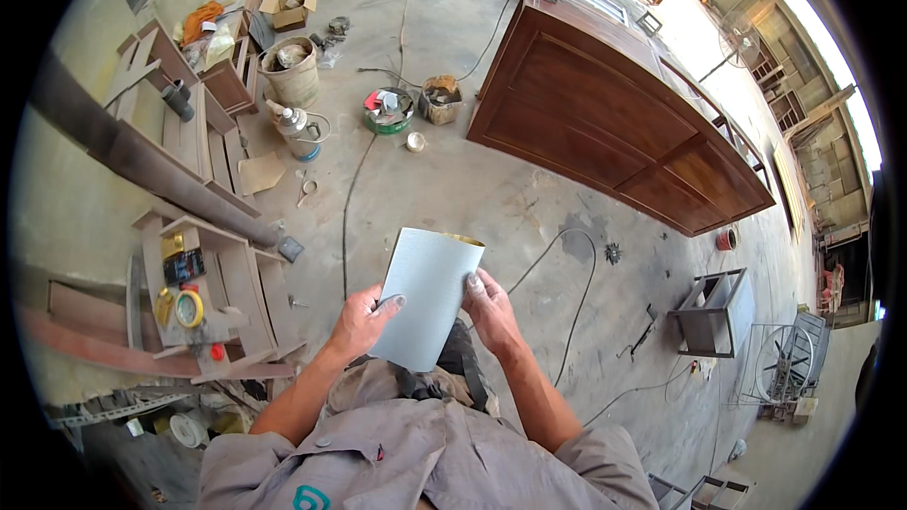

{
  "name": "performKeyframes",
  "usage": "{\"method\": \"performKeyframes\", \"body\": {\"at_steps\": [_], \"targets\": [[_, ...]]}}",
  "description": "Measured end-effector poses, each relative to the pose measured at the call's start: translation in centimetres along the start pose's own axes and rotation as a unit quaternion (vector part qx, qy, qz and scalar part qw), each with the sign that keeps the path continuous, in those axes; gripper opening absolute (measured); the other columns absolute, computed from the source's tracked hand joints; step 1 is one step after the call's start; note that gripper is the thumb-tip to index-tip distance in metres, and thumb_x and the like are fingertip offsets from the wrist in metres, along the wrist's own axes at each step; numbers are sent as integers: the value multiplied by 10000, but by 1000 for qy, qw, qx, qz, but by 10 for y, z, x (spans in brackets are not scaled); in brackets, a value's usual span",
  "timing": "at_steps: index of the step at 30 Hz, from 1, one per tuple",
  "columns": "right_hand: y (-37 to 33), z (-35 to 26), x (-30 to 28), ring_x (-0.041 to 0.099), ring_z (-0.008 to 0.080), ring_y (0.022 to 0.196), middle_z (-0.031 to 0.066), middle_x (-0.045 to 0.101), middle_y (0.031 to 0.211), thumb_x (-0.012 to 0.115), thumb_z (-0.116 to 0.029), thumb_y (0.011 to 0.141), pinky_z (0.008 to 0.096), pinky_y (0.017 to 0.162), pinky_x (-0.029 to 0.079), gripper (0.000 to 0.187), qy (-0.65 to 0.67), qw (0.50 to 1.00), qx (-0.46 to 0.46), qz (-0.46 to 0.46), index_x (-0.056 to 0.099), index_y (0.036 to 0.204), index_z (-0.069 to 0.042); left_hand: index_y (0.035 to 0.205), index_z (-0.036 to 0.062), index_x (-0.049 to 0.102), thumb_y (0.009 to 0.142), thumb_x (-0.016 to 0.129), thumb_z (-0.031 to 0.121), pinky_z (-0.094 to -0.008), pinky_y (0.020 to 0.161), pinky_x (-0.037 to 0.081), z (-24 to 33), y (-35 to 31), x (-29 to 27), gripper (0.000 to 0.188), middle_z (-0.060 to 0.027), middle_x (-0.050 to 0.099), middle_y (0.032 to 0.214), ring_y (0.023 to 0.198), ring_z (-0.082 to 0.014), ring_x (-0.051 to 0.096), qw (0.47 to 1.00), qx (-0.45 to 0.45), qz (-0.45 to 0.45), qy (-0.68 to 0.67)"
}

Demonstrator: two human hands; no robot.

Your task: The person wipes a wooden cabinet frame with a yellow cloth, then uses an electric sander on the cabinet's top surface. They also handle sandpaper sheets and a utility knife, preparing materials for further work.

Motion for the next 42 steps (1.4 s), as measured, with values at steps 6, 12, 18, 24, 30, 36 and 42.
{"method": "performKeyframes", "body": {"at_steps": [6, 12, 18, 24, 30, 36, 42], "targets": [[128, -79, -37, 634, 125, 962, 28, 693, 1061, 661, -343, 980, 286, 867, 506, 419, 11, 999, -30, 31, 639, 1243, -17, 1107, -17, 678, 980, 616, 166, -281, 700, 495, 27, 126, 1, 231, -22, 674, 856, 777, -70, 569, 997, 19, 16, 67], [247, -158, -51, 613, 83, 877, -18, 689, 1001, 644, -313, 990, 276, 816, 488, 326, -7, 1000, 3, -9, 656, 1191, -57, 1122, -25, 672, 996, 593, 167, -278, 716, 495, 67, 226, 6, 243, -25, 677, 866, 786, -65, 564, 996, -7, 83, 28], [338, -212, -53, 578, 43, 772, -41, 681, 867, 680, -251, 970, 219, 687, 438, 165, -59, 997, 15, -56, 710, 973, -89, 1168, -33, 658, 1007, 576, 149, -260, 735, 498, 92, 293, 4, 256, -17, 687, 917, 817, -58, 574, 989, -24, 134, -50], [433, -233, -43, 579, 36, 757, -36, 692, 870, 678, -235, 975, 216, 708, 466, 207, -72, 996, 13, -53, 724, 1019, -38, 1188, -41, 654, 996, 586, 115, -242, 727, 498, 98, 371, -27, 256, -15, 698, 945, 819, -58, 582, 981, -16, 182, -68], [527, -279, -39, 582, 50, 759, -33, 680, 882, 648, -249, 994, 228, 712, 472, 206, -98, 994, -18, -49, 702, 1024, -52, 1166, -43, 670, 993, 599, 137, -250, 727, 492, 106, 471, -74, 259, -15, 698, 943, 803, -65, 579, 983, -7, 152, -104], [600, -307, -16, 601, 54, 847, -27, 685, 958, 640, -310, 999, 229, 779, 489, 306, -7, 1000, -16, -7, 687, 1121, -33, 1094, -33, 691, 970, 627, 153, -275, 668, 477, 149, 561, -131, 233, -20, 685, 832, 744, -68, 554, 993, 10, 120, -8], [648, -307, -20, 627, 98, 928, 19, 687, 1020, 614, -280, 1015, 291, 865, 510, 283, -15, 999, -30, 35, 666, 1135, -29, 1038, -25, 694, 953, 640, 158, -292, 615, 454, 167, 623, -184, 209, -22, 651, 748, 689, -67, 521, 996, 4, 60, 71]]}}
Point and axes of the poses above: each hand's wrist, its own y-axis towards the middle knuckle, its own x-axis out of the palm, z = x × y, the point moved 5 cm from there along y, towards the middle knuckle
